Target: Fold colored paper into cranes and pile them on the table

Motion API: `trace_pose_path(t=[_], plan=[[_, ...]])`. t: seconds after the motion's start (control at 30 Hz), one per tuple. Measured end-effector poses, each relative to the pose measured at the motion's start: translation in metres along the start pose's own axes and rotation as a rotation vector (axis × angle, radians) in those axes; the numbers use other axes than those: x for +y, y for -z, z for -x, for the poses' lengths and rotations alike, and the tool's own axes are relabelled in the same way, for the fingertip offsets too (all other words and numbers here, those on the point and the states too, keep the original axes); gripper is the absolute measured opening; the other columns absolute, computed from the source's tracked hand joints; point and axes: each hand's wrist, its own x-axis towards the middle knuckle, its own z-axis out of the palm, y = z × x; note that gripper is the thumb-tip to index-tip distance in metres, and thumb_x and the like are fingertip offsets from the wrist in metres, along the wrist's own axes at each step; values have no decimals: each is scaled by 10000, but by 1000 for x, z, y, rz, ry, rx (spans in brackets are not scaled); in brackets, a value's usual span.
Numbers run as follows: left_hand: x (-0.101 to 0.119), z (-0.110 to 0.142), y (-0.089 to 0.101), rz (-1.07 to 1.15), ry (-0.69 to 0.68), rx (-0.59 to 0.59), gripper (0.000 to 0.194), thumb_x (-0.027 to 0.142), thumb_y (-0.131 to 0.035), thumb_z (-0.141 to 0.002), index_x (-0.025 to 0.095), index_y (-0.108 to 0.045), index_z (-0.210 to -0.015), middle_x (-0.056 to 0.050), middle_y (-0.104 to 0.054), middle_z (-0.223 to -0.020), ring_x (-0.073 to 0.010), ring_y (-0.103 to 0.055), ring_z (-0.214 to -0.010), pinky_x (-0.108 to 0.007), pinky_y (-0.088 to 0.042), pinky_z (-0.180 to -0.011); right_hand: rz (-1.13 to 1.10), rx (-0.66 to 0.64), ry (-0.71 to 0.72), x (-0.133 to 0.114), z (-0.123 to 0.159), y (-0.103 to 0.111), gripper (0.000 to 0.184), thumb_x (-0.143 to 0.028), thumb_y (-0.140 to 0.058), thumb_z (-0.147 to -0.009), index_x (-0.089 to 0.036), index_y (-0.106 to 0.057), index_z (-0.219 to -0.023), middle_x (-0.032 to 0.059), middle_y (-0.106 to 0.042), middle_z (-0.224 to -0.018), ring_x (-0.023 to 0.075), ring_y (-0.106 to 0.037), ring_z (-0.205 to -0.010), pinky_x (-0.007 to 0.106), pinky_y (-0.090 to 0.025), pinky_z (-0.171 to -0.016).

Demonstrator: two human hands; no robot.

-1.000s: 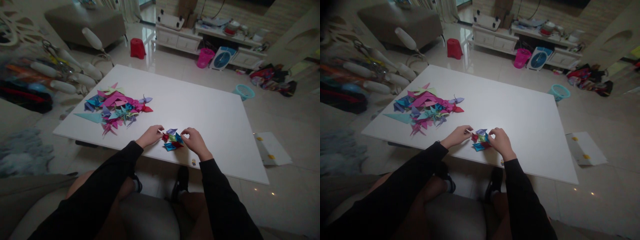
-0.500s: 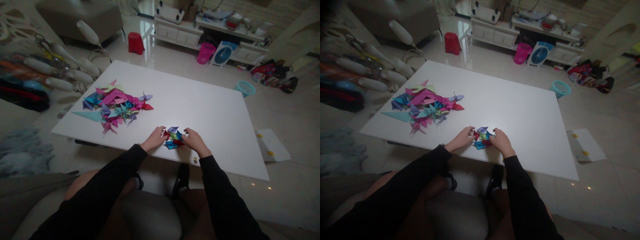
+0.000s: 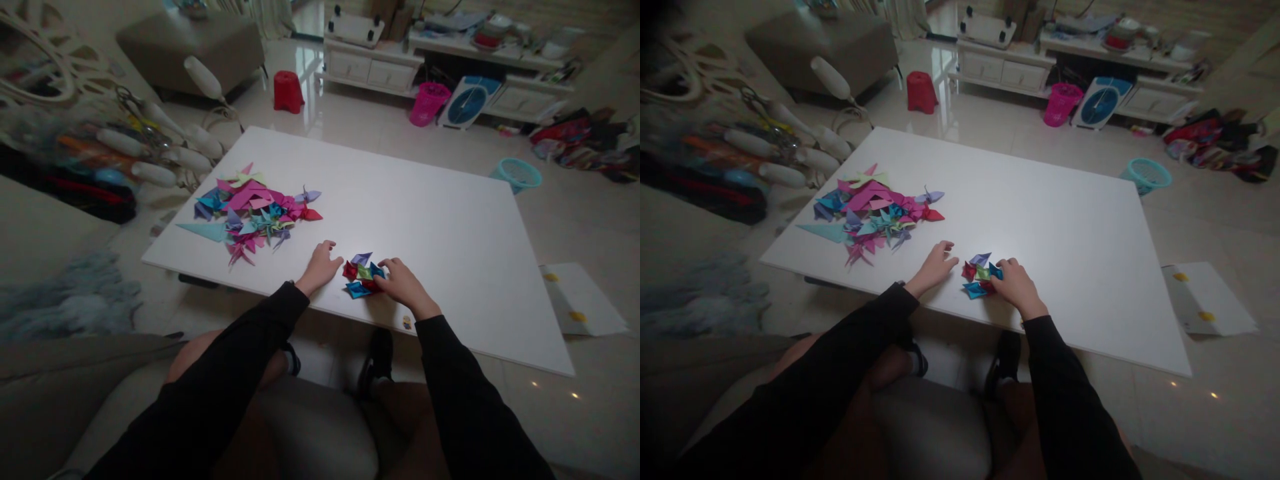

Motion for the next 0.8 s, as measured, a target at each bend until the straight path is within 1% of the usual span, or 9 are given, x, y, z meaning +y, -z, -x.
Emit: trace_pose_path(t=[0.07, 0.13, 0.23, 0.3, 0.43, 0.53, 0.63, 0.73, 0.8], plan=[[-1, -4, 14, -146, 26, 68, 435, 286, -605, -860, 147, -555, -1269, -190, -546, -1331, -320, -514, -1279, -466, -431, -1097, 4, 6, 21, 2, -1, -2, 317, -323, -598, -893, -163, -680, -1155, 137, -624, -1142, 244, -628, -953, 372, -487, -884], [-2, -7, 27, -294, 58, 146, 445, 329, -617, -855, 162, -571, -1265, -207, -480, -1424, -369, -418, -1379, -508, -384, -1133, 11, 20, 33, 4, -1, -3, 293, -325, -601, -894, -169, -693, -1124, 133, -626, -1116, 246, -623, -953, 378, -487, -887], [-6, -10, 43, -437, 139, 225, 441, 386, -617, -858, 167, -595, -1240, -227, -391, -1521, -419, -322, -1451, -562, -329, -1155, 23, 21, 33, 5, -2, -2, 273, -324, -608, -893, -171, -706, -1098, 134, -630, -1099, 260, -620, -979, 381, -482, -895], [-8, -13, 50, -489, 196, 225, 440, 416, -602, -865, 148, -606, -1215, -250, -397, -1517, -439, -338, -1442, -577, -315, -1154, 26, 9, 29, 4, -3, -1, 271, -327, -611, -895, -167, -710, -1090, 137, -633, -1094, 264, -621, -984, 379, -481, -895], [-12, -17, 59, -517, 262, 153, 437, 445, -595, -864, 114, -619, -1147, -297, -382, -1533, -475, -373, -1419, -599, -322, -1131, 27, -3, 37, 5, -2, 0, 273, -327, -608, -896, -157, -715, -1081, 145, -639, -1086, 269, -622, -994, 381, -478, -897], [-14, -19, 64, -513, 277, 153, 425, 448, -614, -854, 129, -614, -1136, -287, -435, -1492, -475, -400, -1402, -617, -322, -1121, 27, 2, 43, 7, -2, -2, 273, -334, -605, -898, -161, -717, -1077, 141, -644, -1082, 270, -621, -999, 386, -478, -899], [-15, -21, 69, -515, 279, 187, 455, 455, -616, -851, 135, -603, -1174, -276, -476, -1435, -458, -431, -1381, -598, -333, -1123, 32, 11, 47, 9, -2, -4, 276, -344, -614, -896, -167, -718, -1080, 137, -645, -1082, 268, -622, -989, 386, -479, -891], [-18, -24, 76, -498, 252, 239, 481, 446, -617, -846, 157, -590, -1230, -255, -442, -1477, -443, -401, -1413, -573, -337, -1134, 34, 7, 52, 9, -3, -5, 267, -337, -620, -894, -170, -719, -1077, 135, -645, -1078, 269, -623, -993, 380, -478, -888], [-21, -26, 83, -495, 214, 281, 479, 438, -618, -844, 170, -591, -1241, -239, -409, -1523, -432, -367, -1442, -559, -316, -1158, 35, 3, 54, 7, -4, -5, 269, -331, -619, -897, -169, -719, -1088, 133, -645, -1082, 267, -625, -1001, 374, -474, -896]])
